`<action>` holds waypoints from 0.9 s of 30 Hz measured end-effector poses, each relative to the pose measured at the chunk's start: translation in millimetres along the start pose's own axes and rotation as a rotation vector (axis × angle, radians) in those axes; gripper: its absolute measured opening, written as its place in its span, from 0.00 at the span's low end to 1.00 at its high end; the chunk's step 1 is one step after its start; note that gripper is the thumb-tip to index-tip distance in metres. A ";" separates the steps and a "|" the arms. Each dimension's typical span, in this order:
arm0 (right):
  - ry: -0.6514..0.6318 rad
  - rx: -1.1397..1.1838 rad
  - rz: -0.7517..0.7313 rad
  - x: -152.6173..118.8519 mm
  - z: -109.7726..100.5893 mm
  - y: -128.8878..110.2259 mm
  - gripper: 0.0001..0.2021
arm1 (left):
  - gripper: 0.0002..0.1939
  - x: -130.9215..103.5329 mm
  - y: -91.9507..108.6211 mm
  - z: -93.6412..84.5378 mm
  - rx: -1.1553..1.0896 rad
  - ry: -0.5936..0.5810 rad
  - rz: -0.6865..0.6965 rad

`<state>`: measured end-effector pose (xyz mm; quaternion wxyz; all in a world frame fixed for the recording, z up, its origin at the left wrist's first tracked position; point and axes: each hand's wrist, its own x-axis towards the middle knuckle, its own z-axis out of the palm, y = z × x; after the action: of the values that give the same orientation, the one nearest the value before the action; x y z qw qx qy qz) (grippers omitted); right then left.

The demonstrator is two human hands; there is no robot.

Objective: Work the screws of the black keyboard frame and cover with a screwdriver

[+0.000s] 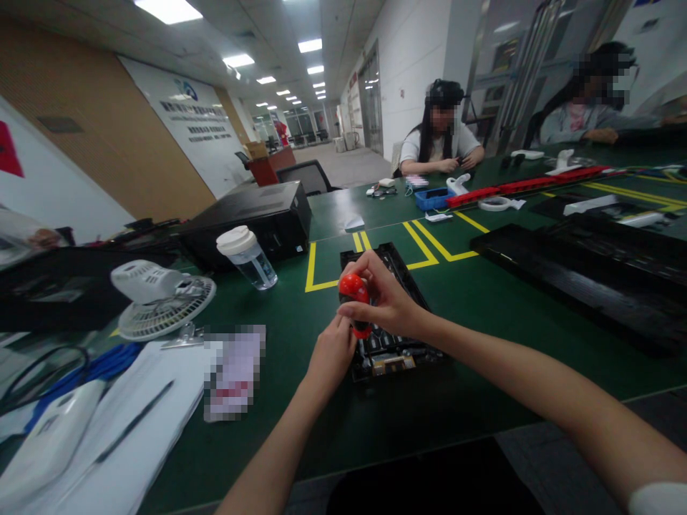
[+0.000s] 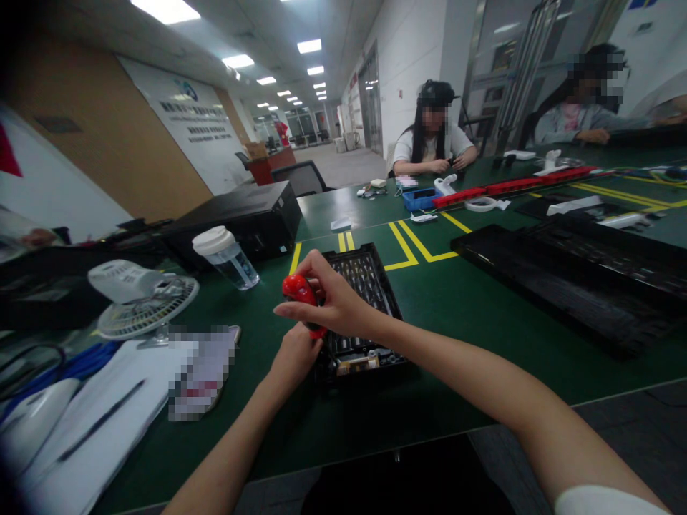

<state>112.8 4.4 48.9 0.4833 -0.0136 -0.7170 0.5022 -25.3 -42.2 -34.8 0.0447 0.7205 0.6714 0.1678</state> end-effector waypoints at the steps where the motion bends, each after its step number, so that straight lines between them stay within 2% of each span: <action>1: 0.008 -0.012 -0.004 0.2 0.2 0.0 0.17 | 0.14 0.0 0.2 -0.4 0.002 -0.005 -0.001; 15: -0.004 -0.076 -0.033 3.5 1.9 -1.8 0.20 | 0.12 -0.2 0.2 -0.7 0.092 -0.078 -0.054; 23: -0.079 -0.265 -0.153 6.1 -2.6 -6.3 0.19 | 0.11 -0.5 -1.0 -1.0 0.044 -0.028 -0.003; 27: -0.101 -0.258 -0.135 6.8 -3.4 -4.9 0.18 | 0.11 -0.7 -0.2 -1.1 0.012 -0.006 0.006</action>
<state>113.9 7.9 57.3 0.4733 -0.0021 -0.7983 0.3724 -25.9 -43.1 -34.0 0.0417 0.7233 0.6701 0.1616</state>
